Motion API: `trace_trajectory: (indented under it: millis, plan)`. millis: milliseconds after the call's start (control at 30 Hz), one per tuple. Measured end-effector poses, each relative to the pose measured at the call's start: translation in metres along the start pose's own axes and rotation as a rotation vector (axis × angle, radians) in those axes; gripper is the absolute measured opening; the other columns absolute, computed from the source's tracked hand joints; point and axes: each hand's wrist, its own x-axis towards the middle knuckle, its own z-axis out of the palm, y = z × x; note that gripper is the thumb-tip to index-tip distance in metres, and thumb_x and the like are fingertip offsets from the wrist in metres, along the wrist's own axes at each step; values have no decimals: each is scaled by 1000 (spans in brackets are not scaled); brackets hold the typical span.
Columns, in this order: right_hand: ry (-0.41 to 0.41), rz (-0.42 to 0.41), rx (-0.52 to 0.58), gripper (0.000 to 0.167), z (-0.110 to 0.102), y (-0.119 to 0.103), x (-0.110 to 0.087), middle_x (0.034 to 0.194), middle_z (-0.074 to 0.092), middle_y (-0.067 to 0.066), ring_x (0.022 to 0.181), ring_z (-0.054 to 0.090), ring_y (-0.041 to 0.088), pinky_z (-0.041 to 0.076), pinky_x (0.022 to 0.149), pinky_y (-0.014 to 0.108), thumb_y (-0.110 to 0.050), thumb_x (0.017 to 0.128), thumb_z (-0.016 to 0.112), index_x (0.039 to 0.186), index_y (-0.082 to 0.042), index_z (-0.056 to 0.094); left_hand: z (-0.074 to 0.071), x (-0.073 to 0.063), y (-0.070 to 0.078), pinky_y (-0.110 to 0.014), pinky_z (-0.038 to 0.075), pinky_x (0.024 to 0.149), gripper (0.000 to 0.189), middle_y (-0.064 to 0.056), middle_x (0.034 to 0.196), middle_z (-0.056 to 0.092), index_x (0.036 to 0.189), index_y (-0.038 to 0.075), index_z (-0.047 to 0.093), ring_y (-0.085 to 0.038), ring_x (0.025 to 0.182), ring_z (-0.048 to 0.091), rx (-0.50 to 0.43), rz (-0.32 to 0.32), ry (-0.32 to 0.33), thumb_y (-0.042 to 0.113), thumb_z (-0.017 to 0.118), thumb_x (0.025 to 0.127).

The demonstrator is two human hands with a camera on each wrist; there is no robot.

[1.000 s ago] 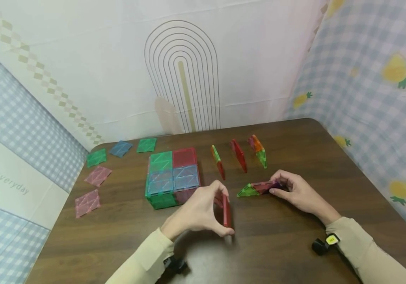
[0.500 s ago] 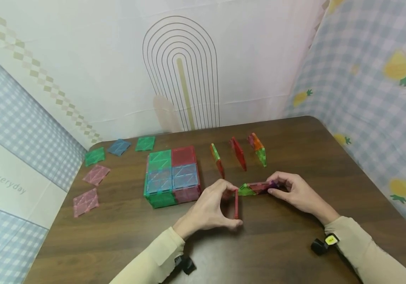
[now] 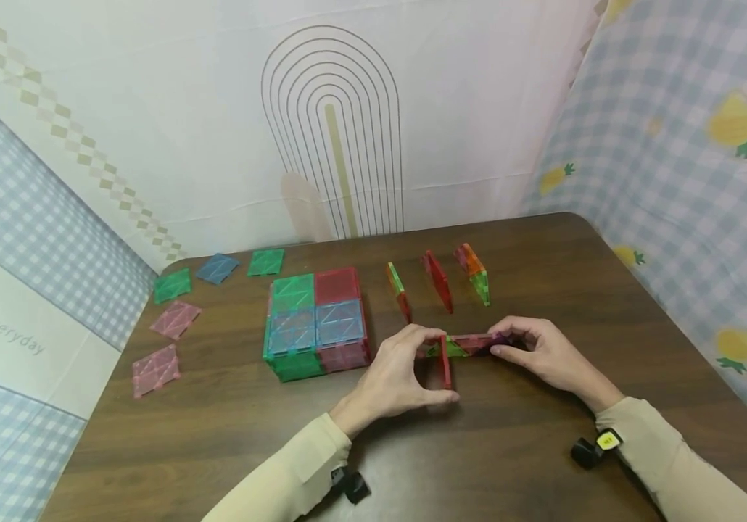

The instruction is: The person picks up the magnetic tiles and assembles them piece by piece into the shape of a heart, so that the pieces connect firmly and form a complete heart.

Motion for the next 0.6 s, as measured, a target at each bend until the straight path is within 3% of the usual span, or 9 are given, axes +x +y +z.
trace_trajectory:
  millis: [267,600]
  plan:
    - [-8,10,-13,20,1,-1,1,107,80,2,92,71,16,58,80,25,-4,103,79,117,-18,80,1,0,0,-33,63,96,83,-1,130,73,135,15,64,-21,110,74,-52,-38,48,41,107,70]
    - [-16,4,-4,21,1,0,0,106,80,4,92,71,15,58,79,25,-2,102,79,117,-17,80,-14,1,0,-36,62,104,77,0,126,71,136,14,63,-20,116,72,-65,-42,-35,32,104,74]
